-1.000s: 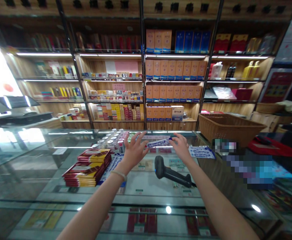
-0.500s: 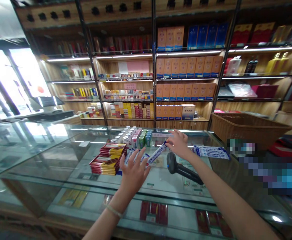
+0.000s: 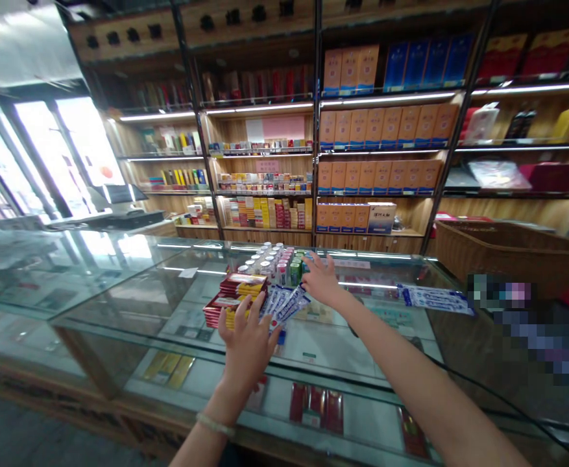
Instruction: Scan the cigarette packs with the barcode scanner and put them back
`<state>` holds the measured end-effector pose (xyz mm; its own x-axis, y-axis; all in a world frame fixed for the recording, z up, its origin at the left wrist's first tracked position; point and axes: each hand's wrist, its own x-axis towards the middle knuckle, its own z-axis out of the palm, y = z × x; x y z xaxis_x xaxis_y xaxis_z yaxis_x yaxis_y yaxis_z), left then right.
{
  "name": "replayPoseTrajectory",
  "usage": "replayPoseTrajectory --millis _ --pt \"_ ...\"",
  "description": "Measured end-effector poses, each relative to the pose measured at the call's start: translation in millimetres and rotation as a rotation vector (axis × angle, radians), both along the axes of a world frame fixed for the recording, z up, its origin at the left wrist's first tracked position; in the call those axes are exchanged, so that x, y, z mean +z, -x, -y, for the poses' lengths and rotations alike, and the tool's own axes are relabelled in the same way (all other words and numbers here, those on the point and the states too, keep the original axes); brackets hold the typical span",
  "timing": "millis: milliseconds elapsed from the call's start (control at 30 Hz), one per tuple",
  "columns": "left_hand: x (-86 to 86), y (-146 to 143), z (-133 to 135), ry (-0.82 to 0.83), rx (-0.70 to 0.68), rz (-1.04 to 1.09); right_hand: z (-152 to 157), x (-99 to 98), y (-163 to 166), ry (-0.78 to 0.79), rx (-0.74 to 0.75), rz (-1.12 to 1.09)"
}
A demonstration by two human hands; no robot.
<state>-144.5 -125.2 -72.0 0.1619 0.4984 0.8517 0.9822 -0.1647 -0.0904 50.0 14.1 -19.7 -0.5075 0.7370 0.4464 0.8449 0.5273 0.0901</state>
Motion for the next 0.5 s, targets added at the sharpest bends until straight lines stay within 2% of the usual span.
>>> replayPoseTrajectory --millis 200,500 --pt "5.5 -1 3 0.051 0.031 0.048 -9 -8.4 27 -0.023 0.022 0.011" --pt "-3.9 -5 -7 0.075 0.025 0.082 -16 -22.4 36 -0.065 0.026 0.034"
